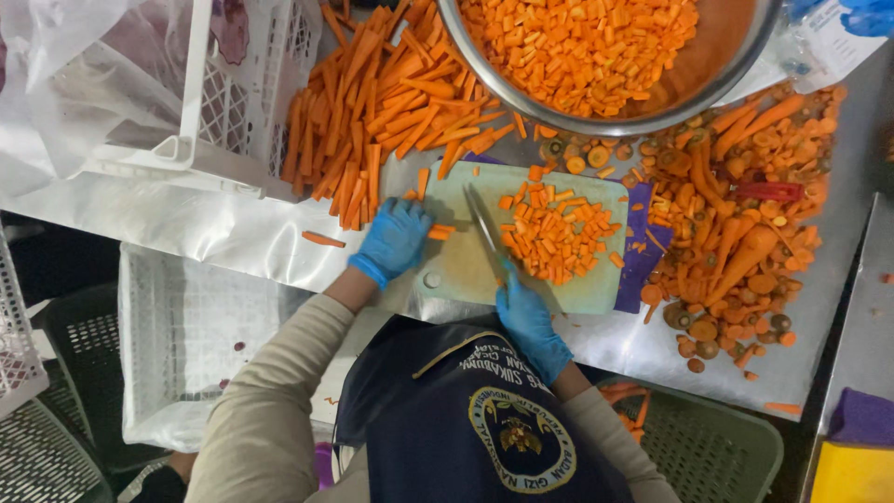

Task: The person cuts carrot sticks into small diced pieces on a cutting board using a knife, gathering the diced pieces and adding them to a large metal bowl of diced carrots. They occasionally reach for more carrot sticks from the pile on the table and briefly handle a white plastic basket.

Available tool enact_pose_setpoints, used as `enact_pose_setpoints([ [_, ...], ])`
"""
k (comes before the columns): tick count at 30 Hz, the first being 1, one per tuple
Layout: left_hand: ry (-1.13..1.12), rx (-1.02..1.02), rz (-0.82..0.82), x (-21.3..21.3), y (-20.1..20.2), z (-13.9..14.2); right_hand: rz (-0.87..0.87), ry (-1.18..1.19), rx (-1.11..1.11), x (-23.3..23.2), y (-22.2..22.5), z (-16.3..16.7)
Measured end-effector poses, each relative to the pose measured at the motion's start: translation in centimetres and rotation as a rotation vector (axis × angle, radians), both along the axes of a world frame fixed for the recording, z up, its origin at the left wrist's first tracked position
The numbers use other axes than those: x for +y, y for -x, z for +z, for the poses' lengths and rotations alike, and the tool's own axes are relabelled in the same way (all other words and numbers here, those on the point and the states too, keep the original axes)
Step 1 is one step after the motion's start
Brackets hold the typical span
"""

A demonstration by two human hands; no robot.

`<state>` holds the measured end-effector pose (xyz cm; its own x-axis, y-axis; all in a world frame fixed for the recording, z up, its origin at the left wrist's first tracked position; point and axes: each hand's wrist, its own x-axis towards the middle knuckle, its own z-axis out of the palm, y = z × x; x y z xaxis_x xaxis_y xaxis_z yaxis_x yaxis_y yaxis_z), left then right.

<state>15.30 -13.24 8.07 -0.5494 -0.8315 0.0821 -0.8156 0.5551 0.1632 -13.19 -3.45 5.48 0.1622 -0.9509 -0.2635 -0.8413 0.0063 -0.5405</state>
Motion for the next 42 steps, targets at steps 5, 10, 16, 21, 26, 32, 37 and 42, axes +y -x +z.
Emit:
enact_pose_setpoints([
  [5, -0.035, 0.148, 0.048, 2.4, 10.2, -0.9, -0.122, -0.028, -0.01, -1.4, 1.6, 0.5],
  [10, 0.014, 0.329, 0.128, 4.2, 10.5, -1.7, -0.081, -0.004, -0.008, -1.2, 2.4, 0.4],
  [16, -0.224, 0.174, 0.307, 4.6, 5.6, -4.7, -0.093, 0.063, 0.03, 0.5, 3.1, -1.4],
  [21, -0.417, 0.269, 0.383, 5.2, 5.9, -4.1, -0.06, -0.005, 0.025, 2.0, 3.5, -1.6],
  [26, -0.333, 0.463, 0.199, 5.1, 5.5, -3.7, -0.071, 0.084, -0.112, 3.1, 4.4, -1.0],
  [32, -0.17, 0.657, 0.299, 3.6, 5.4, -3.0, 0.153, 0.053, 0.093, 3.1, 3.2, -0.9],
  [37, -0.129, 0.604, 0.317, 5.9, 7.2, -1.8, 0.08, 0.004, -0.061, 2.6, 1.6, 0.7],
  [42, -0.004, 0.363, 0.185, 5.4, 6.4, -4.3, 0.112, -0.043, 0.006, 2.0, 2.3, 1.7],
])
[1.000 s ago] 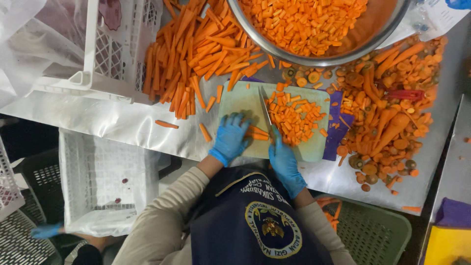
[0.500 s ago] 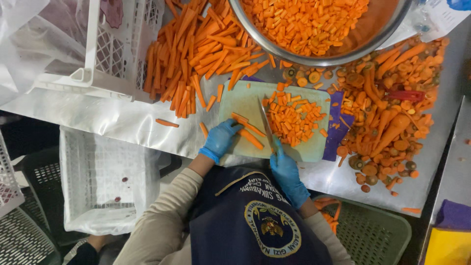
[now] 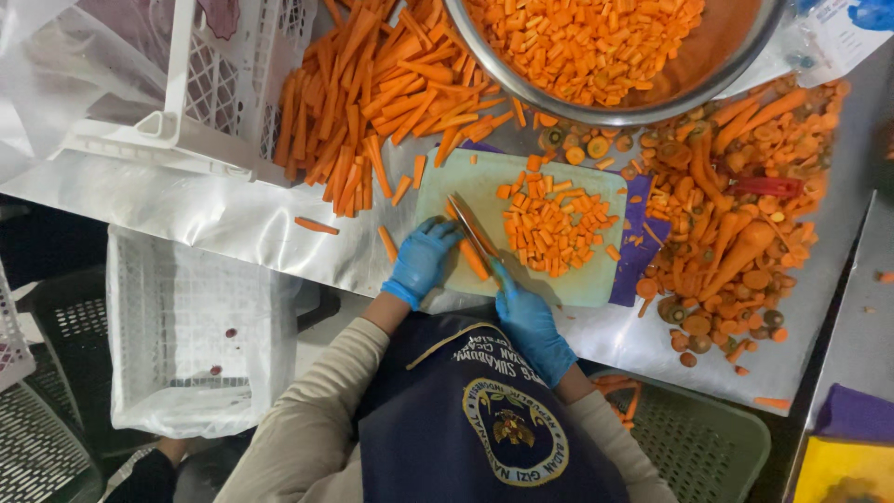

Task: The person cuts carrot sticks into small diced pieces on a cutting board using a knife, gathering the diced pieces and adding them to a large metal bowl of diced carrots. They occasionally reach for more carrot sticks from the pile on the table and briefly handle a white plastic basket.

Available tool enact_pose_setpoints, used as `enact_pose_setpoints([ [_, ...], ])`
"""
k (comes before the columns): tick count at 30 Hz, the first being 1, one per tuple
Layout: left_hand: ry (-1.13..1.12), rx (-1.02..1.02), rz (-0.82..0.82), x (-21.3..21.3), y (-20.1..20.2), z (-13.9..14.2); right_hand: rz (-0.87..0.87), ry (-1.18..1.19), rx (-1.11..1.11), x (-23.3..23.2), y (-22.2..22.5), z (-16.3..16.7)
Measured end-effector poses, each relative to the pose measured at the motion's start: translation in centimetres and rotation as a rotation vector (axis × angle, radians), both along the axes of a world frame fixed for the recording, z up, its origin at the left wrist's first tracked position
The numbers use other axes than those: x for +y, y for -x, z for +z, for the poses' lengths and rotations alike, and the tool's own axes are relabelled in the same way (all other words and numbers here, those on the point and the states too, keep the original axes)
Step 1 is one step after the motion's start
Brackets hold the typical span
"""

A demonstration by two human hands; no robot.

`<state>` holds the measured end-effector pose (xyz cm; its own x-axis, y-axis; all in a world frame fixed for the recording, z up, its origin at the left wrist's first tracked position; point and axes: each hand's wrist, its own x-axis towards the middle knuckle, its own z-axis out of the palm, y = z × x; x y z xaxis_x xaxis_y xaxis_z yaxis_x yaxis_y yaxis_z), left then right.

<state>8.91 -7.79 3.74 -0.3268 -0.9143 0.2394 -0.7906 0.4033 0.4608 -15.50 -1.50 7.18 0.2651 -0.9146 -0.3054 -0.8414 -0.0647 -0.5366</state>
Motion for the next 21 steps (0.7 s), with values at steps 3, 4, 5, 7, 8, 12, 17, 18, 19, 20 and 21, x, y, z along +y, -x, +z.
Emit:
enact_pose_setpoints([
  [3, -0.099, 0.156, 0.115, 0.3, -0.8, -0.1, 0.028, 0.024, 0.061, 0.0, 0.5, -0.4],
  [4, -0.132, 0.217, 0.172, 0.9, -0.7, -0.1, 0.038, 0.011, 0.056, 0.1, 0.6, -0.6],
  [5, -0.165, 0.281, 0.222, 1.3, -0.4, 0.3, 0.04, -0.002, 0.054, 0.3, 0.6, -0.9],
  [7, -0.212, 0.296, 0.255, 1.8, 0.9, 1.3, 0.024, 0.022, -0.046, 0.7, 0.3, -1.4],
  [8, -0.237, 0.301, 0.278, 2.1, 1.5, 1.8, 0.021, 0.031, -0.098, 0.9, 0.1, -1.6],
  [12, -0.179, 0.3, 0.348, 2.3, 3.0, 2.5, 0.084, 0.09, 0.084, 1.6, -0.4, -2.3],
  [17, -0.224, 0.292, 0.407, 2.7, 3.5, 1.4, 0.206, 0.395, 0.209, 2.0, -0.8, -2.9],
  [18, -0.201, 0.362, 0.407, 2.9, 3.5, 1.1, 0.208, 0.411, 0.229, 2.0, -0.9, -3.0],
  [19, -0.175, 0.432, 0.407, 2.9, 3.4, 0.9, 0.21, 0.43, 0.249, 2.0, -1.1, -3.0],
  [20, -0.147, 0.502, 0.409, 2.9, 3.3, 0.7, 0.215, 0.45, 0.269, 1.9, -1.3, -3.1],
  [21, -0.193, 0.576, 0.447, 2.7, 3.1, 0.6, 0.21, 0.477, 0.274, 1.8, -1.5, -3.1],
])
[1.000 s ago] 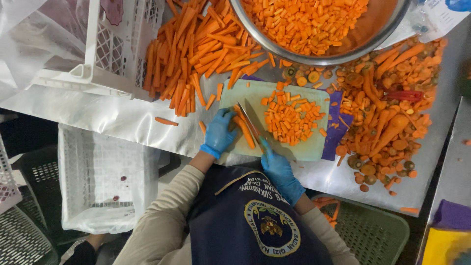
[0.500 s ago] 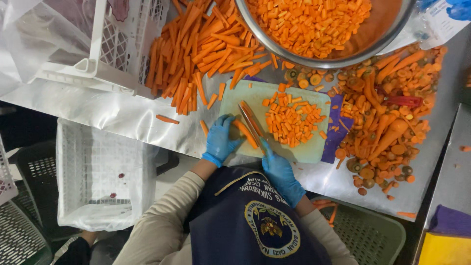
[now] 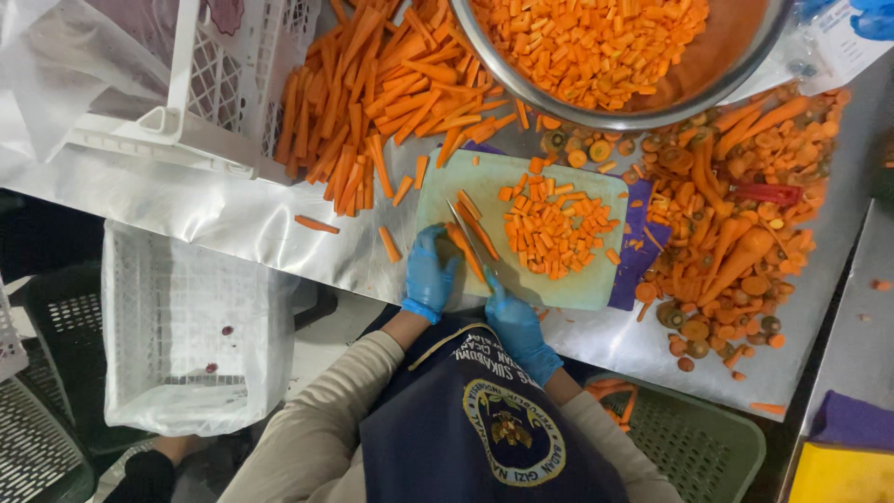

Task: The person cuts carrot sticks into small diced pieces on a cutting board using a knife, gathering the diced pieces and adding them to a large metal bowl of diced carrots. They occasionally reach for more carrot sticks from the pile on the table and briefly handle a white plastic basket.

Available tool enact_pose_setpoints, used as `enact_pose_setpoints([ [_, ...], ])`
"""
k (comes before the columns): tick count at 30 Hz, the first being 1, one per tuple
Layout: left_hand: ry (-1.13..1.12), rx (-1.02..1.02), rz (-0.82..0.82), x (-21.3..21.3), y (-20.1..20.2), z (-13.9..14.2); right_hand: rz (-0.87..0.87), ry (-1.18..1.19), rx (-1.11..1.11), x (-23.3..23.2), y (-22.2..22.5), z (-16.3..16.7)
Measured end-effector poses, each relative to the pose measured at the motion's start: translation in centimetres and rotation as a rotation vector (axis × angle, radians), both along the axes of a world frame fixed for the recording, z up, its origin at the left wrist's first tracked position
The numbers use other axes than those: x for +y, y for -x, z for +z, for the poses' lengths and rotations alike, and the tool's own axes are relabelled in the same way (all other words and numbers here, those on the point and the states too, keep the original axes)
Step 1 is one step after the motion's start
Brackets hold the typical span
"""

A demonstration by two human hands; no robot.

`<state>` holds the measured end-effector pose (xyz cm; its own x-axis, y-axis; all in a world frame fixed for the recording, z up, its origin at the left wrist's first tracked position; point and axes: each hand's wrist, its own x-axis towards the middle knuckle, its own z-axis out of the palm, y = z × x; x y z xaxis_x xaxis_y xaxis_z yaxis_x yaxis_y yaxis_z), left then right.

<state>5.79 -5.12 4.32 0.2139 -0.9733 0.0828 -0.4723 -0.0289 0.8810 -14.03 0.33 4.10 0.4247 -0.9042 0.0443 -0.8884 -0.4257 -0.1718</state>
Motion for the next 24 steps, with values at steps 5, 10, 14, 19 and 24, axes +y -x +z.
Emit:
enact_pose_setpoints([
  [5, -0.046, 0.102, 0.115, -1.7, -1.4, -0.2, 0.027, 0.045, 0.145, -0.7, -0.9, 0.7],
  [10, -0.103, 0.095, 0.121, -3.4, -1.9, 0.2, 0.093, 0.106, 0.318, -1.4, -1.3, 1.1],
  [14, -0.119, 0.123, 0.127, -3.9, -2.1, 0.4, 0.1, 0.115, 0.219, -2.1, -1.5, 1.2],
  [19, -0.123, 0.104, 0.088, -4.4, -2.4, 0.7, 0.15, 0.024, 0.29, -2.4, -2.1, 2.2],
  [24, -0.103, 0.049, 0.048, -4.9, -2.9, 1.0, -0.025, -0.27, 0.061, -3.6, -3.2, 3.1],
])
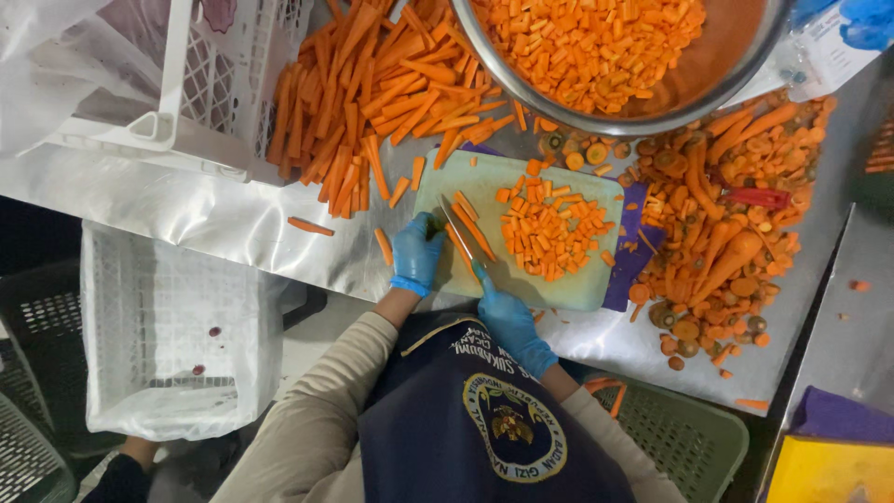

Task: The person cuts carrot sticks into small diced pieces on a cutting board using a knife, gathering the diced pieces and adding them to a large metal bowl of diced carrots. They occasionally reach for more carrot sticks from the pile on the table and briefly handle a white plastic basket.

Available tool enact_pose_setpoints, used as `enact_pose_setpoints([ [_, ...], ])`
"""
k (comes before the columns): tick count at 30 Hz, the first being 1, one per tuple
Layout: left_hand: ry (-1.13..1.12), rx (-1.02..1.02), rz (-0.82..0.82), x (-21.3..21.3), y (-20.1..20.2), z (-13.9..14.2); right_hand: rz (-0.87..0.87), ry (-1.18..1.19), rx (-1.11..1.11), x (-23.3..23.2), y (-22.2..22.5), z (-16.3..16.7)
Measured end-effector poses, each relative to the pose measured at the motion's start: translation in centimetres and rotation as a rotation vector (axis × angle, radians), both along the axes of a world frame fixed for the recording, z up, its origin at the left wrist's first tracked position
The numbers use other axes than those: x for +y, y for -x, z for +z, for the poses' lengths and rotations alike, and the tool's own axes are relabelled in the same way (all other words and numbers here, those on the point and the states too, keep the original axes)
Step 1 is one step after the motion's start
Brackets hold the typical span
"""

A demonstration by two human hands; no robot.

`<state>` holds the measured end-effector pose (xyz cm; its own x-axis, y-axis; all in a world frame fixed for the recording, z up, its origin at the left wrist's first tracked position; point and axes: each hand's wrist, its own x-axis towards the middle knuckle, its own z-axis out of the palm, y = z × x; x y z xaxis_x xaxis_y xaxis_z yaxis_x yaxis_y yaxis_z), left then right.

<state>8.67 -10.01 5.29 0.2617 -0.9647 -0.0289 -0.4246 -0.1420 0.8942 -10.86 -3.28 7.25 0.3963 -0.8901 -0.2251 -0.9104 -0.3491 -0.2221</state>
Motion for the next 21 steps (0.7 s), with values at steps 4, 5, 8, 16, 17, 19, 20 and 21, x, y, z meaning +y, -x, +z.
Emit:
enact_pose_setpoints([
  [4, -0.044, -0.013, -0.028, 0.5, 0.0, -0.1, -0.097, -0.205, -0.138, -1.1, 0.1, -0.6],
  [5, -0.045, -0.006, -0.03, 0.1, 0.1, -0.2, -0.092, -0.198, -0.142, -1.6, 0.0, -0.8],
  [8, 0.01, -0.074, -0.044, 0.1, 0.2, -0.1, -0.066, 0.052, 0.013, -0.9, -1.1, -1.0],
  [16, 0.207, -0.39, -0.415, -1.8, -0.6, 1.6, -0.378, -0.158, -0.375, -0.4, 1.3, 0.1],
  [17, 0.247, -0.463, -0.508, -1.6, -0.8, 1.9, -0.438, -0.176, -0.42, 0.4, 1.9, 0.4],
  [19, 0.255, -0.591, -0.71, -2.3, -0.9, 1.8, -0.431, -0.081, -0.433, 1.0, 3.6, 0.2],
  [20, 0.27, -0.66, -0.815, -3.2, -1.1, 1.8, -0.429, -0.022, -0.445, 0.8, 4.0, 0.0],
  [21, 0.276, -0.648, -0.848, -3.7, -1.2, 1.8, -0.46, -0.106, -0.447, 0.6, 4.2, -0.3],
])
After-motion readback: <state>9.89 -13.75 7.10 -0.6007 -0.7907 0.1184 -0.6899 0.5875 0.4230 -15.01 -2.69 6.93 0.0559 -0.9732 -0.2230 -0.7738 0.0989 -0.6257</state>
